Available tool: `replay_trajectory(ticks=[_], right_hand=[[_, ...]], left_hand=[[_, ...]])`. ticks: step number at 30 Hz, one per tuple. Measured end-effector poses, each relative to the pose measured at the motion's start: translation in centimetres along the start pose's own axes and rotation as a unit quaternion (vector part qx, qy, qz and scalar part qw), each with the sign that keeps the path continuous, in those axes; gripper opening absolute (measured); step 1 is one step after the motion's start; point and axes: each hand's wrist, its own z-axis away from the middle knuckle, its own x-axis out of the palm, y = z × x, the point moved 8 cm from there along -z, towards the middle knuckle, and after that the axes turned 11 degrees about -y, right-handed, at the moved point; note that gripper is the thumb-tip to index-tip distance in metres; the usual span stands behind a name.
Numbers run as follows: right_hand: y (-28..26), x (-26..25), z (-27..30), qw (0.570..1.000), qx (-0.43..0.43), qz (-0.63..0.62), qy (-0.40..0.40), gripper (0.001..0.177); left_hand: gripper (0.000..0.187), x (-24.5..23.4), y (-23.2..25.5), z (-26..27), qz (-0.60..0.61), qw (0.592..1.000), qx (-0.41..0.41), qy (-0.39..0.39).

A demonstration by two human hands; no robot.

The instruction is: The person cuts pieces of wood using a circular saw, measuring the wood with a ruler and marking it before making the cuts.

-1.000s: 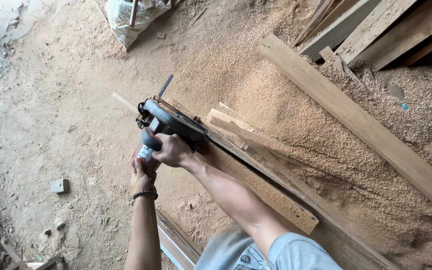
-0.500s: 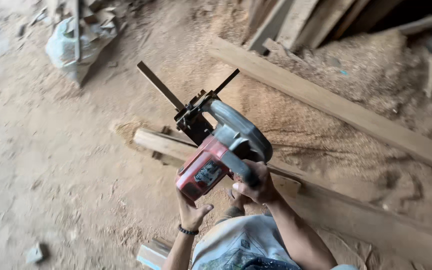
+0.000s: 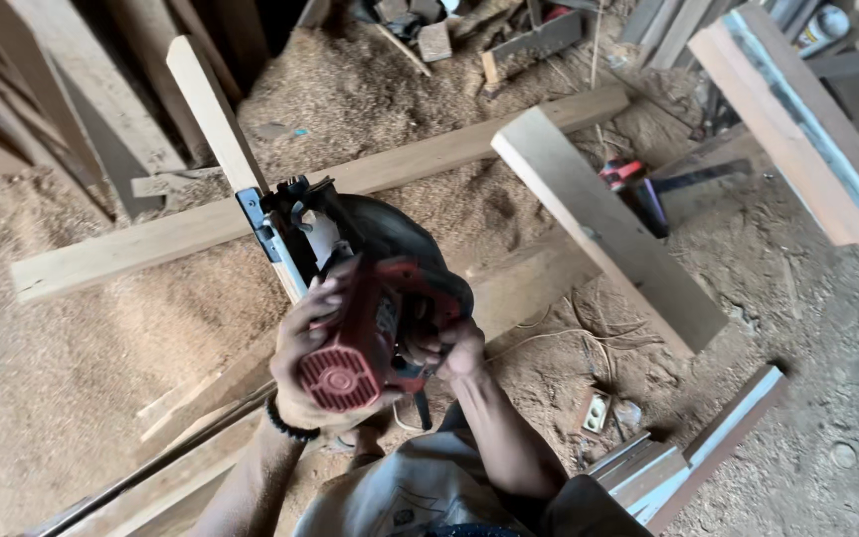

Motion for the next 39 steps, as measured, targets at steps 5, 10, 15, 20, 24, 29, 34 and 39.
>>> replay_trajectory(ticks=[5, 10, 15, 20, 24, 29, 34, 39], right_hand=[[-9.8, -10.0, 3.0, 0.998, 0.002, -0.036, 0.042, 0.042], [-15.5, -15.8, 7.3, 0.987, 0.051, -0.031, 0.152, 0.031], [-19.8, -18.3, 9.1, 0.986, 0.055, -0.041, 0.155, 0.049], [-22.9, -21.2, 11.9, 0.967, 0.11, 0.006, 0.232, 0.061], [-25.0, -22.3, 13.5, 0.948, 0.113, 0.062, 0.29, 0.071], [-29.3, -18.2, 11.2, 0.911, 0.116, 0.165, 0.359, 0.064], [-31.0, -22.8, 13.8, 0.858, 0.112, 0.232, 0.444, 0.049], [-36.0, -23.6, 14.3, 0.778, 0.105, 0.436, 0.439, 0.038]], left_hand=[[0.084, 13.5, -4.8, -3.6, -0.031, 0.996, -0.065, -0.058], [0.084, 23.5, -10.4, -1.3, -0.111, 0.981, -0.132, -0.089], [0.084, 28.9, -13.8, 0.3, -0.041, 0.968, -0.237, -0.071], [0.08, 33.2, -13.2, 1.5, -0.096, 0.96, -0.255, -0.059], [0.082, 35.1, -13.9, 2.4, -0.128, 0.948, -0.289, -0.039], [0.082, 36.0, -12.9, 2.1, -0.159, 0.937, -0.309, -0.025], [0.094, 35.6, -12.5, 2.1, -0.15, 0.939, -0.308, -0.033], [0.08, 30.7, -11.4, 3.7, -0.147, 0.909, -0.379, -0.093]])
